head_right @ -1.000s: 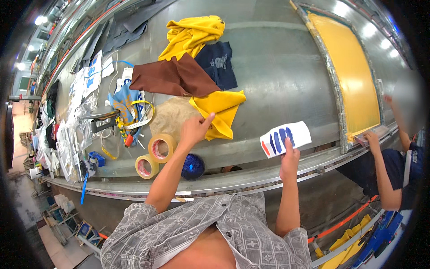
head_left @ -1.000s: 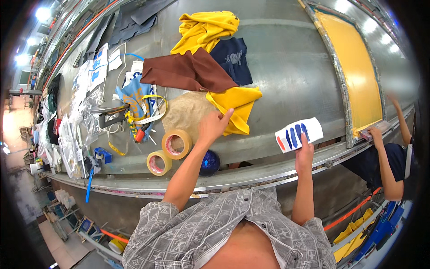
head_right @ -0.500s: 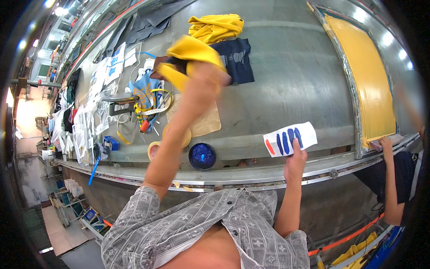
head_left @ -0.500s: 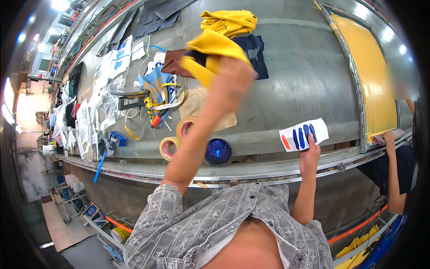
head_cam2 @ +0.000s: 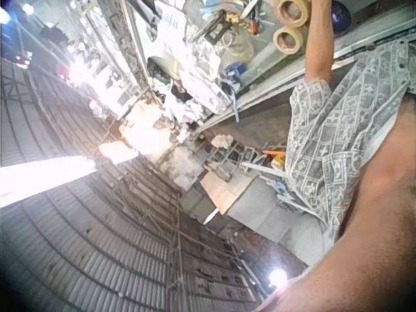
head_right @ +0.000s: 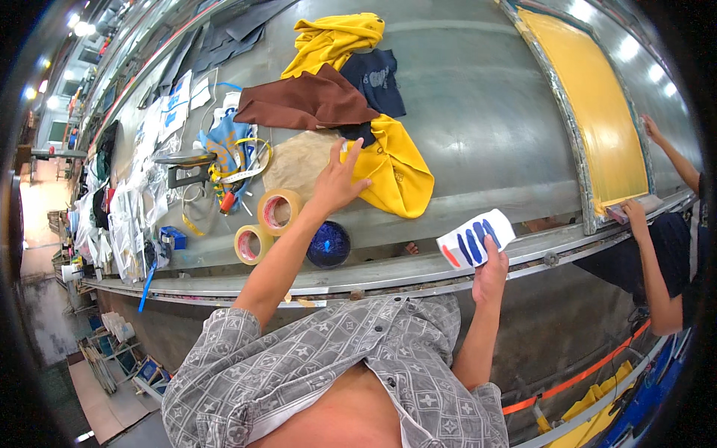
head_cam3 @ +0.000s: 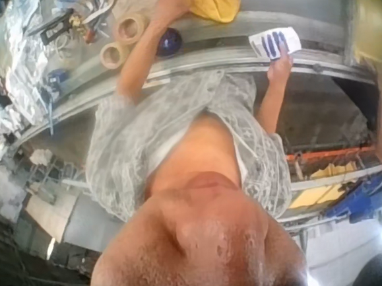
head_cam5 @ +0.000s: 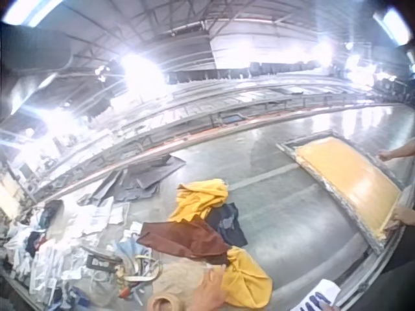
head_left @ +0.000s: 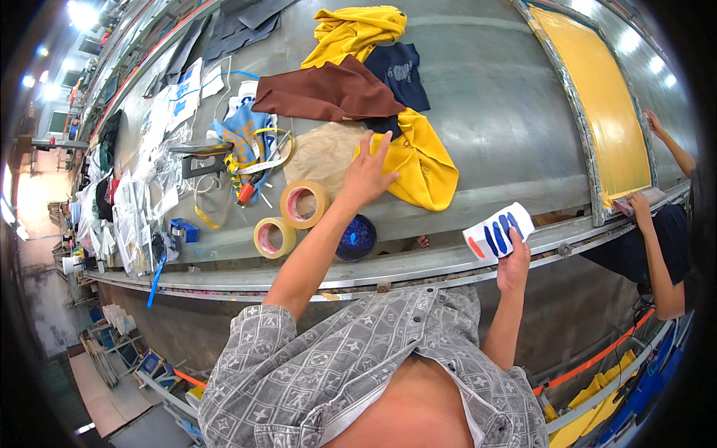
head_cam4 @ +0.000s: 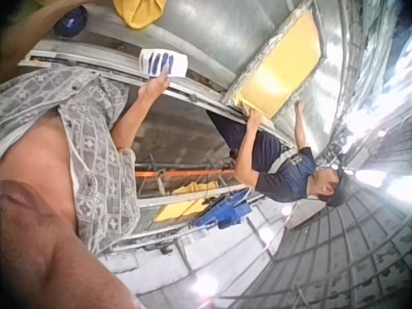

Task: The person mixes blue paint in a container using a spatula, then applies the paint to a small white card to create color swatches. They use a hairdryer to dry the swatches and compare the result to a yellow t-shirt.

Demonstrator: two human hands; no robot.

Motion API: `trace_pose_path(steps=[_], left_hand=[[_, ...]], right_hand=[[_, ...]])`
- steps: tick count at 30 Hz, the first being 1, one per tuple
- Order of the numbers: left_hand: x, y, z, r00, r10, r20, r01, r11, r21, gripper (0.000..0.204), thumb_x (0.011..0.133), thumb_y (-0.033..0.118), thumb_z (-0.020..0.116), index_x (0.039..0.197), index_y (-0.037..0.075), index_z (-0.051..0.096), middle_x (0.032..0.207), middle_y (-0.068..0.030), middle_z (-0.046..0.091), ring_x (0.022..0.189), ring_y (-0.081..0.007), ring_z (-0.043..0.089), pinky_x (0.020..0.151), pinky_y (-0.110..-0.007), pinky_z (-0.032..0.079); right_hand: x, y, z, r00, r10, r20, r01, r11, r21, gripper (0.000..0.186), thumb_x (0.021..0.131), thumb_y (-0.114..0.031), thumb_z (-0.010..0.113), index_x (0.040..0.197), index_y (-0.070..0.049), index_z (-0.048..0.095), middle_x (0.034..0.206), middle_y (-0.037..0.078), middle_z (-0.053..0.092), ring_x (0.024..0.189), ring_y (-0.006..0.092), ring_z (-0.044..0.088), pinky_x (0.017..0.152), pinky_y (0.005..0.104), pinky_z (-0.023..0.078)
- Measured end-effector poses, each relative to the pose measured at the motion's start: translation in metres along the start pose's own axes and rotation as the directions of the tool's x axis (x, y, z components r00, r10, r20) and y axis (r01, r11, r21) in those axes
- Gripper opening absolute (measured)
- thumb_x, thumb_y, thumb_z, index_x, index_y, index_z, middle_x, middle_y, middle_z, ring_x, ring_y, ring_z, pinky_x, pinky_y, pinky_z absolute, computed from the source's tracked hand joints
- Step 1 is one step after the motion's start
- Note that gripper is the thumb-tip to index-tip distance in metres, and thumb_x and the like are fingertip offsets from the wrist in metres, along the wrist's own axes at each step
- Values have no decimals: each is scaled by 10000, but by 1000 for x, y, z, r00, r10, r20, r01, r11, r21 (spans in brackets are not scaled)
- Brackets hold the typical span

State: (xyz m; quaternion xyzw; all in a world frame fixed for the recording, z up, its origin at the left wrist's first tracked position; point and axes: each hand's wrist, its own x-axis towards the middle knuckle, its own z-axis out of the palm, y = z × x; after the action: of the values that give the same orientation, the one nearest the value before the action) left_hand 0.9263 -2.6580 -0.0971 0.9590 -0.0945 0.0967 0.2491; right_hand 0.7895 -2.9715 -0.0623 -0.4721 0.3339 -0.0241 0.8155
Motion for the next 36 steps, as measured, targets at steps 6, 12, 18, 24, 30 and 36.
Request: trace_pose_path(steps=[6, 12, 18, 24, 30, 36], left_hand=[[-31, 30, -40, 911, 91, 402, 15, 967, -254, 241, 784, 222, 685, 989, 98, 661, 942, -105, 607, 901, -305, 618, 758, -406, 502], [-59, 49, -43, 718, 41, 695, 192, 948, -254, 316, 846, 389, 649, 902, 84, 710, 819, -142, 668, 763, -328, 642, 670, -413, 489], [-24, -5, -7, 792, -431, 432, 341, 900, 271, 365, 887, 356, 601, 825, 3, 669, 852, -192, 663, 791, -345, 633, 711, -421, 490], [-37, 13, 6, 872, -193, 450, 490, 320, -811, 435, 940, 466, 499, 1078, 66, 601, 1093, -118, 647, 1012, -235, 624, 825, -411, 487], [-20, 42, -7, 620, -89, 779, 646, -506, -572, 319, 935, 266, 599, 1184, 73, 552, 1121, -83, 642, 985, -188, 633, 864, -362, 505], [-1, 72, -40, 793, -106, 600, 543, -325, -775, 311, 939, 237, 599, 1200, 75, 553, 1061, -44, 652, 948, -145, 638, 822, -338, 519]], right_hand=[[4, 8, 16, 993, 11, 118, -9, 1000, -20, 318, 935, -166, 576, 1210, -6, 575, 1140, 63, 644, 999, 140, 631, 882, 285, 495], [5, 3, 10, 999, -20, 38, 21, 999, -26, 285, 942, -164, 556, 1190, -26, 587, 1130, 49, 651, 1007, 146, 635, 887, 297, 504], [5, 1, 14, 995, -35, 95, 33, 999, 25, 287, 945, -168, 558, 1185, -14, 587, 1118, 59, 658, 998, 151, 645, 895, 300, 505], [-2, -3, 24, 996, -18, 85, 26, 995, -94, 261, 931, -187, 611, 1116, -5, 629, 1048, 56, 674, 928, 129, 644, 825, 278, 508], [-8, -9, 36, 995, -43, 89, 51, 994, -92, 287, 942, -223, 597, 1140, -17, 622, 1073, 58, 666, 953, 136, 637, 824, 280, 508], [-11, -24, 54, 999, -17, 43, 16, 1000, 25, 198, 945, -260, 597, 911, -74, 657, 787, -24, 651, 633, 39, 525, 538, 231, 392]])
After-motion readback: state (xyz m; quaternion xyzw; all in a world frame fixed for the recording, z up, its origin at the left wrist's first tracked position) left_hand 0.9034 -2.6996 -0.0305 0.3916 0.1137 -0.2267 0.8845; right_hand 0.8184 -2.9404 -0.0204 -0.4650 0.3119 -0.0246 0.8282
